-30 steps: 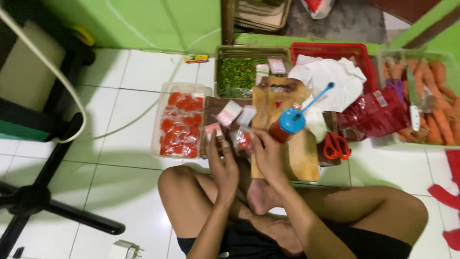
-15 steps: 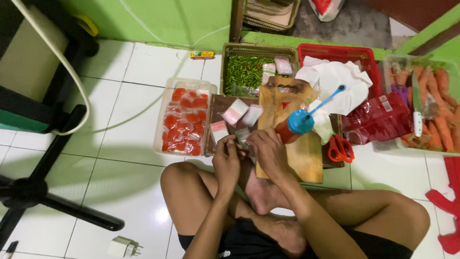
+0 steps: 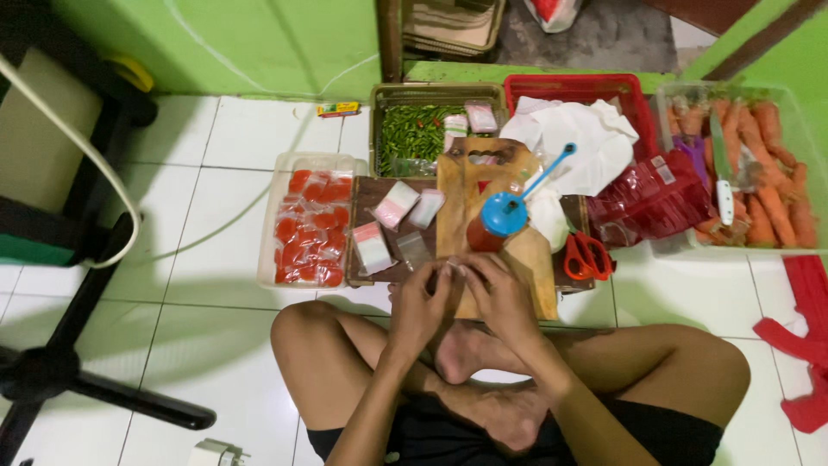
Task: The person places small amounts of red sauce from a squeeze bottle into small plastic bags, then seals the bags by hand.
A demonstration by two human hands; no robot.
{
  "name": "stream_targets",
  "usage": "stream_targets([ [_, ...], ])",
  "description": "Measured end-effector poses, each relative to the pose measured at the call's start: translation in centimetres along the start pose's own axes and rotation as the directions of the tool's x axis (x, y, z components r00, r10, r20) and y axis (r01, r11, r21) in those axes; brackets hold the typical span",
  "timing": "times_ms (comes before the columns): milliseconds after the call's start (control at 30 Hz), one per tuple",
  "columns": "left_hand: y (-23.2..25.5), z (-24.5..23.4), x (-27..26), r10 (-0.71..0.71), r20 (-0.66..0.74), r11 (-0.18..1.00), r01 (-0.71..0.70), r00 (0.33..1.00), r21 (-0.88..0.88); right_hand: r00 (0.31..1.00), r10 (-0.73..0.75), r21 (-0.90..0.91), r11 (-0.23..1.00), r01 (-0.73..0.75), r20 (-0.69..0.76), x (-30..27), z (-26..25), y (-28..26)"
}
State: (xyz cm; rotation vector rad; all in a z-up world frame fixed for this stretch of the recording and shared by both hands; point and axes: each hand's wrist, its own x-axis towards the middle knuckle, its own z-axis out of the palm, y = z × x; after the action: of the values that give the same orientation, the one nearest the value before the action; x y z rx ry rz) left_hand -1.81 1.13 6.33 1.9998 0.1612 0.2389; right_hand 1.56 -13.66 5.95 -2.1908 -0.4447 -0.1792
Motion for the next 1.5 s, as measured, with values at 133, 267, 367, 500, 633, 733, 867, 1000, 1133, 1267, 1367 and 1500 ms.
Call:
stream_targets([
  [133, 0.7, 0.7, -0.4, 0.277, -0.001, 0.933, -0.269, 0.961, 0.241, 0.975, 0.208, 0.118, 0.969, -0.217, 0.081, -1.0, -0.4, 2.1],
  [267, 0.8, 1.5, -0.4, 0.444, -0.018, 0.773, -0.372, 0.896, 0.513, 0.943, 0.291, 0.129, 0.941, -0.313, 0.159, -1.1, -1.3, 2.5],
  [367, 0.9, 2.3, -0.6, 0.404, -0.085, 0.799, -0.306, 0.911, 0.518, 0.928, 0.331, 0.062, 0.936, -0.345, 0.173, -0.9, -2.0, 3.2],
  [500, 1.4, 2.4, -0.4, 0.258, 0.051, 0.964, -0.26, 0.965, 0.044, 0.914, 0.346, 0.139, 0.915, -0.378, 0.211, -0.5, -3.5, 2.4],
  [633, 0.4, 2.3, 0.3, 0.23, 0.164, 0.968, -0.209, 0.959, -0.138, 0.905, 0.308, 0.188, 0.91, -0.371, 0.294, 0.0, -5.5, 1.6],
  [733, 0.6, 1.5, 0.8, 0.255, 0.259, 0.967, -0.242, 0.932, -0.081, 0.912, 0.214, 0.066, 0.966, -0.251, 0.349, -0.2, -6.1, 1.7],
  [867, -0.3, 2.9, 0.7, 0.346, 0.191, 0.904, -0.381, 0.919, 0.195, 0.945, 0.223, -0.279, 0.948, -0.153, 0.238, -0.4, -5.5, 0.8],
  [1000, -3.0, 4.4, 0.8, 0.427, 0.035, 0.816, -0.402, 0.903, 0.414, 0.956, 0.268, -0.419, 0.887, -0.195, 0.122, -0.3, -5.2, 0.2],
  [1133, 1.8, 1.9, 0.7, 0.488, 0.141, 0.83, -0.508, 0.861, 0.23, 0.952, 0.271, -0.465, 0.867, -0.176, 0.146, 0.1, -5.1, 0.7],
  [1267, 1.9, 1.1, 0.8, 0.5, 0.274, 0.83, -0.545, 0.821, 0.117, 0.884, 0.396, -0.368, 0.883, -0.291, 0.25, 0.3, -5.4, 0.7],
  [1367, 0.4, 1.4, 0.9, 0.508, 0.272, 0.837, -0.543, 0.817, 0.07, 0.897, 0.36, -0.353, 0.899, -0.26, 0.256, 0.1, -5.2, 0.8],
  [1500, -1.6, 2.9, 0.7, 0.478, 0.147, 0.841, -0.5, 0.866, 0.206, 0.968, 0.217, -0.344, 0.925, -0.163, 0.125, -0.8, -4.6, 1.2],
])
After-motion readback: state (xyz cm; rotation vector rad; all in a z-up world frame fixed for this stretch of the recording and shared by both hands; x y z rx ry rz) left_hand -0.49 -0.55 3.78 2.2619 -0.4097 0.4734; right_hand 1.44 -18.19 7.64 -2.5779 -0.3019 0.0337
